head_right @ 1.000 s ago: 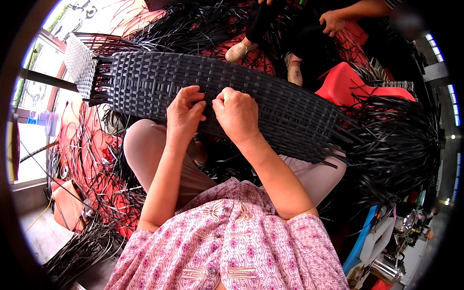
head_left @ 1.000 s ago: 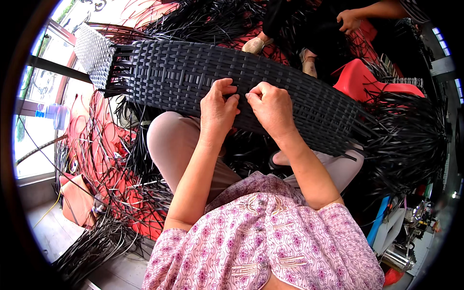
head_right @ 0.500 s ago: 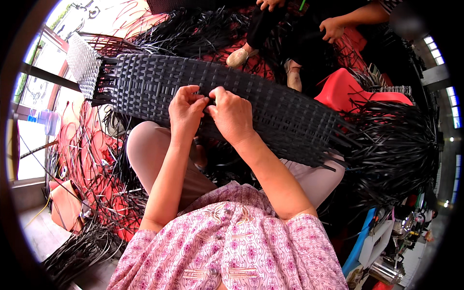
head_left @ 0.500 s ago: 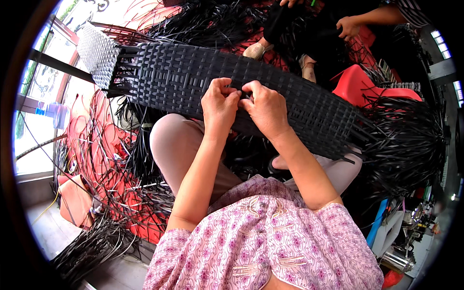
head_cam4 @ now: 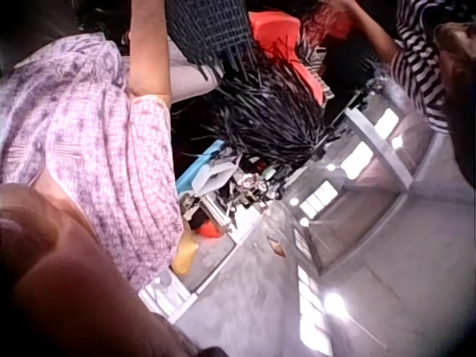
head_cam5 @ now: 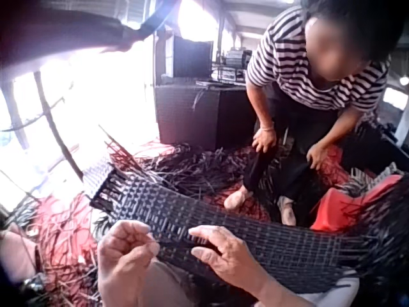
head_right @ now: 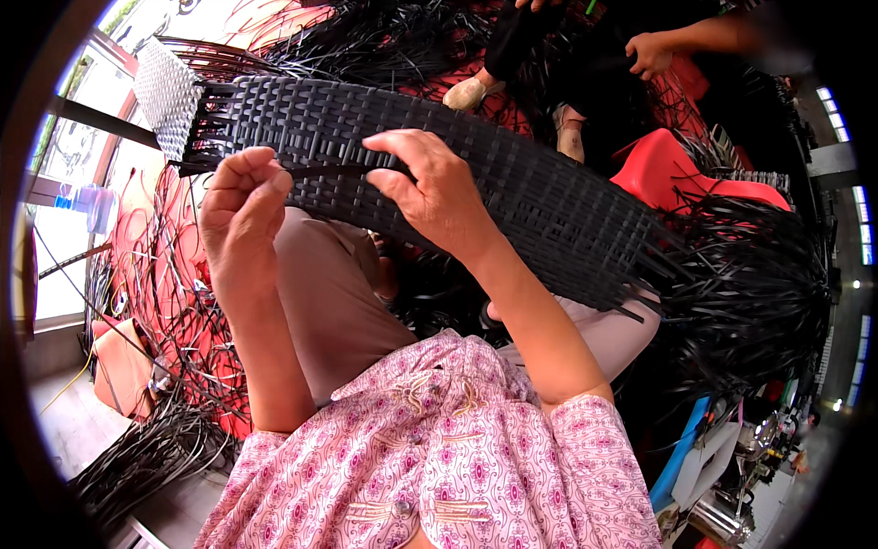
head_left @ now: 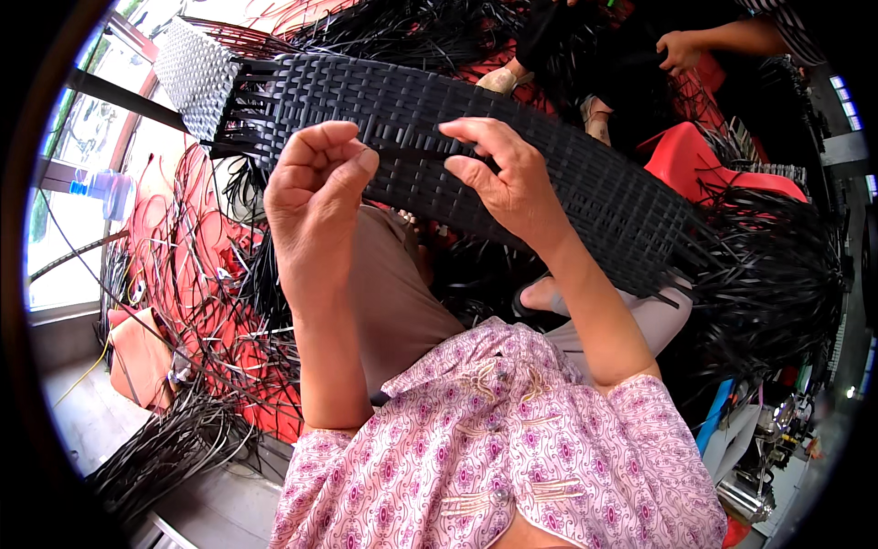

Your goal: The person weaves black synthetic wicker strands through a frame by hand while sitting on the floor surrounded by materials.

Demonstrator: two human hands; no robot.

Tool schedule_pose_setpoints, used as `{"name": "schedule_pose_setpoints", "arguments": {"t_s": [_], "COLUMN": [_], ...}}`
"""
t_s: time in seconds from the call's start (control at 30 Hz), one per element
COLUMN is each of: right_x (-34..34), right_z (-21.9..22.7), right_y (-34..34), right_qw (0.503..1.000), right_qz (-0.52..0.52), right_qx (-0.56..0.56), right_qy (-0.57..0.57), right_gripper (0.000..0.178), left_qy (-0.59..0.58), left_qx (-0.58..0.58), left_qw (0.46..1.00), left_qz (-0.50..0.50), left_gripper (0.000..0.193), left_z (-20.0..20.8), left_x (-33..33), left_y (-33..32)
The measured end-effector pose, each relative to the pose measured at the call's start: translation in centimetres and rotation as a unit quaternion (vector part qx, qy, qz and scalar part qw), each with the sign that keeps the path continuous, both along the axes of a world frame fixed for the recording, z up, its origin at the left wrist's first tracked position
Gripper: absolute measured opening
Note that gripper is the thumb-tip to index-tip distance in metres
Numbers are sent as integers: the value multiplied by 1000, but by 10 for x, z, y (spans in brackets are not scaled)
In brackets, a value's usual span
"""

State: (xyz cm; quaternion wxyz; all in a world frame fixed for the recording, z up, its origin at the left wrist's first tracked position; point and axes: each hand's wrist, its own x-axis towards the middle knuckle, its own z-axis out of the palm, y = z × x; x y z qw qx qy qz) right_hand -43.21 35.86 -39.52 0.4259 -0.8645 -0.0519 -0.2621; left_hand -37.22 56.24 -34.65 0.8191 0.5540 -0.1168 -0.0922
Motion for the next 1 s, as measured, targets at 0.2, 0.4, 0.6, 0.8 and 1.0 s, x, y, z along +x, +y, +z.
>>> {"name": "schedule_pose_setpoints", "arguments": {"t_s": [0.2,0.4,0.6,0.8,1.0], "right_x": [-2,-3,2,9,14], "right_z": [18,-9,-19,-26,-26], "right_y": [1,-6,4,7,9], "right_qw": [967,974,958,947,941], "right_qz": [37,-155,-229,-257,-264], "right_qx": [230,69,-30,-90,-117], "right_qy": [100,153,169,169,174], "right_gripper": [19,23,29,28,30], "left_qy": [3,-12,-20,-53,-75], "left_qx": [99,217,278,313,348], "left_qw": [994,976,960,948,934], "left_qz": [-45,-9,-39,-13,25], "left_gripper": [23,17,25,30,36], "left_z": [0,-79,-91,-94,-99], "left_x": [13,34,25,27,24], "left_y": [-17,-38,-54,-60,-69]}}
